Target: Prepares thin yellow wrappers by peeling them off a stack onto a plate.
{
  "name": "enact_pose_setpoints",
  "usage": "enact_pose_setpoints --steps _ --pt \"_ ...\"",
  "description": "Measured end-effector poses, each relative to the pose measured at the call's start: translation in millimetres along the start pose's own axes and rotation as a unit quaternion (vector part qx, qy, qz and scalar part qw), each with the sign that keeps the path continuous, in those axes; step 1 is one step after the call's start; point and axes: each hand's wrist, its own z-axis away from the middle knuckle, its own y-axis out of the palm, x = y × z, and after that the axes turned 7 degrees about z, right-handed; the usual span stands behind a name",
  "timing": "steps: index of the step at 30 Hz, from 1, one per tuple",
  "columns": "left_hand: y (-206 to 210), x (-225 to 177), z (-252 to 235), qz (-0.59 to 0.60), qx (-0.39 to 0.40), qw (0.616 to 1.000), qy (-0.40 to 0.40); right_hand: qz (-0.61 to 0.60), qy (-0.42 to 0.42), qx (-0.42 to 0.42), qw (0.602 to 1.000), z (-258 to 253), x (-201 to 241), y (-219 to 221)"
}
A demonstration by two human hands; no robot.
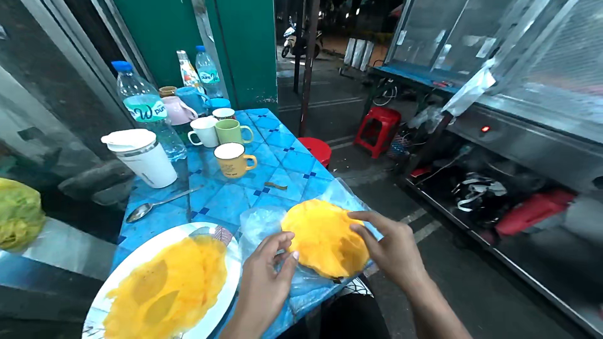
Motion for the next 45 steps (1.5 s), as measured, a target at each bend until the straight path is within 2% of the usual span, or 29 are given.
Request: enact_pose_setpoints --steps 2,4,7,11,14,19,30,33,39,45 --pt "2 -3 -2 -0.004 0.009 1.000 0.009 0.003 -0.006 -0.006 1.000 -2 -14 -11" --pt "5 0 1 -0.017 0.031 0.999 0.041 0.004 -0.060 0.004 0.998 2 -27 -15" --pt "7 8 10 -0.042 0.087 0.992 0.075 -0.019 -0.134 0.082 0.987 18 -40 -10" --pt "12 15 23 -0.049 0.148 0.985 0.081 -0.019 -0.140 0.195 0.971 38 -50 -1" --pt "17 20 26 -0.107 0.152 0.978 0.094 -0.030 -0.131 0.183 0.974 44 -55 9" --pt "26 23 27 -0.184 0.120 0.962 0.161 -0.051 -0.142 0.126 0.981 52 -54 22" --pt "37 44 32 -0.182 0.025 0.927 0.326 0.014 -0.154 0.073 0.985 66 -21 31" --pt "35 45 35 -0.179 0.025 0.925 0.335 -0.007 -0.154 0.081 0.985 61 -22 28" --pt "33 45 37 -0.184 0.040 0.925 0.329 -0.048 -0.141 0.154 0.977 47 -23 21" --pt "30 42 41 -0.139 0.057 0.948 0.281 -0.122 -0.113 0.198 0.966 36 -24 16"
